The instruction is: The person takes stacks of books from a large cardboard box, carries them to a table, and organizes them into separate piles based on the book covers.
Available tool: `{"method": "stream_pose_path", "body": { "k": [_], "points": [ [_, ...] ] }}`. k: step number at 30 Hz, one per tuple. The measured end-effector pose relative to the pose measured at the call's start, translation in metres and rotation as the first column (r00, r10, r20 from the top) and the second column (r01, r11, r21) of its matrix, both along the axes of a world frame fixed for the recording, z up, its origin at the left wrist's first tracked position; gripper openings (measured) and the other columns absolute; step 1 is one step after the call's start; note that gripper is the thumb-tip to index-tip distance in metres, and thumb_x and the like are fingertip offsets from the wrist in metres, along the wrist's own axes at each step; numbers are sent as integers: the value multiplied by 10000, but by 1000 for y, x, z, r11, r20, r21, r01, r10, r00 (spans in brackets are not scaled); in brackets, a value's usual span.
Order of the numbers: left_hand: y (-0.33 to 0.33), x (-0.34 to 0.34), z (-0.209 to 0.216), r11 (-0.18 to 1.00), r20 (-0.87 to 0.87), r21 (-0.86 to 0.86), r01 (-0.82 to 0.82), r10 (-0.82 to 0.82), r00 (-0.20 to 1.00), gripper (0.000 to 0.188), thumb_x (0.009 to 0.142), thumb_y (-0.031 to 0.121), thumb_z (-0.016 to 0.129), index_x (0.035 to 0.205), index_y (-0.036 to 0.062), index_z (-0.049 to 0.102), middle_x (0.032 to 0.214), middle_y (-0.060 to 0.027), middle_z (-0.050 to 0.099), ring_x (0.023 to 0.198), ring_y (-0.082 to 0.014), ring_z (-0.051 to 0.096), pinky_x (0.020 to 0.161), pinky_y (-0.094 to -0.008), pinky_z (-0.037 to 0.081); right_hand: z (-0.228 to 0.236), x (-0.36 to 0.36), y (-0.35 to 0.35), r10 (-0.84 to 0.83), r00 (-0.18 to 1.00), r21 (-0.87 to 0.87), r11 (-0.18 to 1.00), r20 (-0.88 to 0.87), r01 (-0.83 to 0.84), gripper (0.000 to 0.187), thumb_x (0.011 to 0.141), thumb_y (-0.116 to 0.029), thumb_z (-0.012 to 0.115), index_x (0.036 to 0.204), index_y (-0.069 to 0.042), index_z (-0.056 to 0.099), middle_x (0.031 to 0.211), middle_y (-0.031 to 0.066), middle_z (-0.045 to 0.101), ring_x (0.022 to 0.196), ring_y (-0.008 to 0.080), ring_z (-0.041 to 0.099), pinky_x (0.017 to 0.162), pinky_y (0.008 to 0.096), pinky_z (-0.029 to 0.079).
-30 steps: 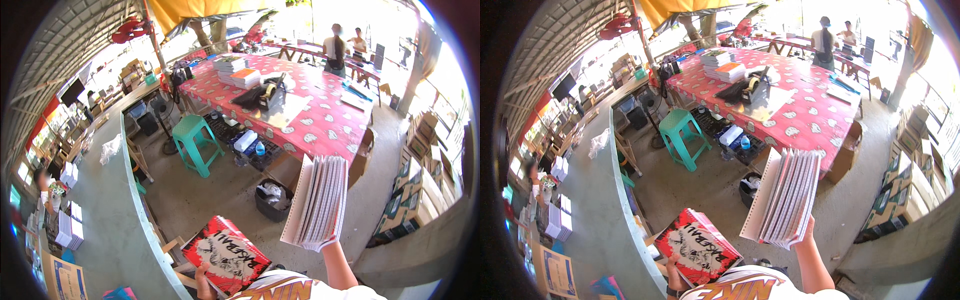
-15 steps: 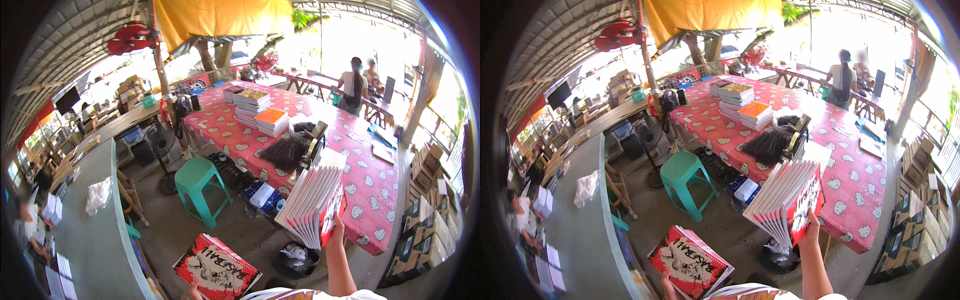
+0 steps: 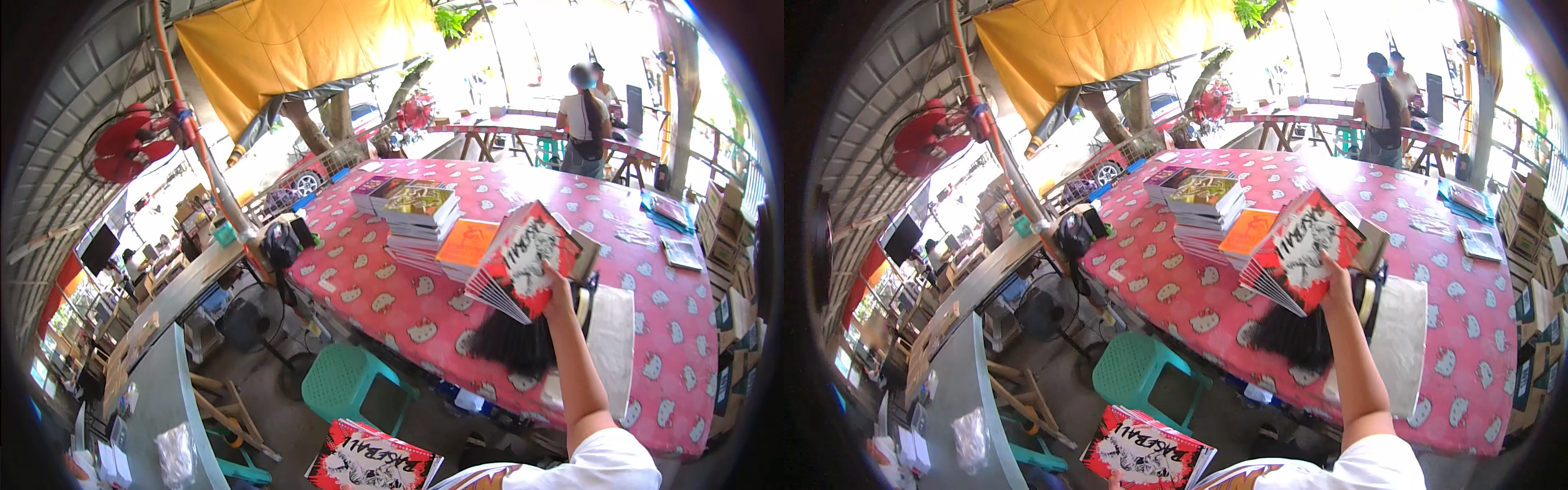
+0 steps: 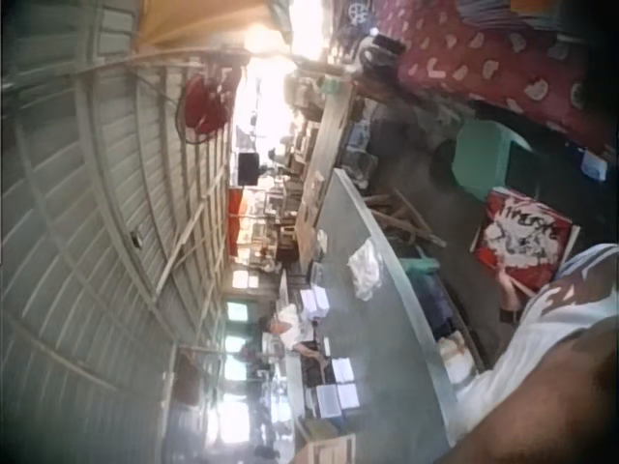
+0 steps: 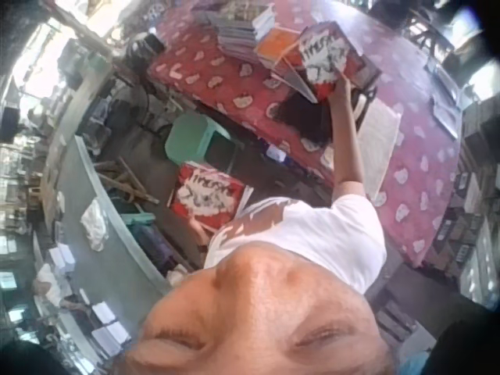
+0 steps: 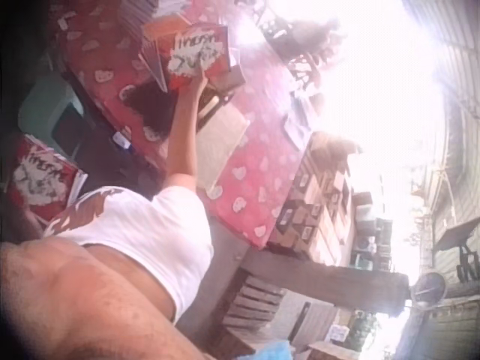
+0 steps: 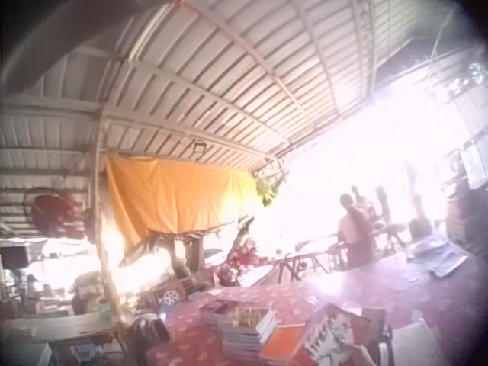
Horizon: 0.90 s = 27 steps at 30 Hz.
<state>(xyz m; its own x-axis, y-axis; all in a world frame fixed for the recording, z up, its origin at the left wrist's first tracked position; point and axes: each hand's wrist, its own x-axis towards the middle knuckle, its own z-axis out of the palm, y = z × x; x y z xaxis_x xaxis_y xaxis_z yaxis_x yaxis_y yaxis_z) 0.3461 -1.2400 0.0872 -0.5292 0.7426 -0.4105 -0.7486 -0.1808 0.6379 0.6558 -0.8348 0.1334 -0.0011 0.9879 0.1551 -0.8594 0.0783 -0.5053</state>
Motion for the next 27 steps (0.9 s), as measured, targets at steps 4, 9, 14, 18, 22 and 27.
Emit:
{"method": "stream_pose_path", "body": {
  "k": [4, 9, 14, 18, 22, 27],
  "points": [
    [81, -33, 5, 999, -26, -35, -36, 35, 999, 564, 728, 272, 555, 1222, 50, 399, 1118, -104, 521, 1011, -271, 517, 874, -403, 419, 1, -43, 130, 61, 994, -105, 993, 88, -52, 293, 798, -97, 590, 1056, 17, 511, 931, 140, 615, 784, 259, 633, 703, 413, 542],
    [168, -62, 4, 998, -43, -70, 9, -12, 999, 561, 723, 261, 559, 1218, 48, 402, 1112, -105, 523, 1007, -268, 519, 871, -400, 421, -51, -57, 244, -129, 177, 24, 865, 976, 501, 534, 679, -284, 720, 1054, 43, 526, 962, 170, 602, 788, 262, 615, 717, 363, 522],
    [235, -104, -7, 993, -118, -80, 89, -98, 988, 558, 719, 251, 563, 1214, 45, 406, 1106, -105, 525, 1003, -264, 521, 868, -398, 423, -31, -95, 253, 65, -314, 104, 863, 947, 494, 907, 580, -433, 757, 1276, -12, 355, 1203, 213, 422, 1148, 333, 375, 954, 397, 304],
    [295, -134, -25, 963, -227, -27, 269, -268, 936, 556, 715, 242, 566, 1210, 43, 409, 1102, -106, 526, 1000, -262, 522, 865, -396, 425, 3, -122, 185, -513, -355, 623, 621, 782, 476, 733, 697, -278, 707, 1271, -23, 329, 1256, 191, 396, 1196, 311, 335, 995, 421, 253],
    [388, -152, 1, 842, -388, 67, 535, -472, 791, 534, 662, 81, 611, 1164, 5, 446, 1057, -106, 550, 935, -218, 558, 835, -351, 447, 12, -160, 114, -325, 133, 331, 943, 936, -22, 884, 654, -385, 762, 1327, -62, 288, 1282, 183, 380, 1187, 283, 384, 989, 404, 315],
    [476, -145, 2, 594, -662, 183, 784, -515, 545, 686, 542, 8, 725, 1175, -7, 460, 1104, -105, 555, 1008, -208, 545, 920, -348, 404, -24, -194, 86, -60, 455, 193, 948, 888, -252, 1215, 568, -249, 835, 1394, -68, -36, 1421, 159, 175, 1302, 233, 192, 1061, 365, 174]
  ]
}}
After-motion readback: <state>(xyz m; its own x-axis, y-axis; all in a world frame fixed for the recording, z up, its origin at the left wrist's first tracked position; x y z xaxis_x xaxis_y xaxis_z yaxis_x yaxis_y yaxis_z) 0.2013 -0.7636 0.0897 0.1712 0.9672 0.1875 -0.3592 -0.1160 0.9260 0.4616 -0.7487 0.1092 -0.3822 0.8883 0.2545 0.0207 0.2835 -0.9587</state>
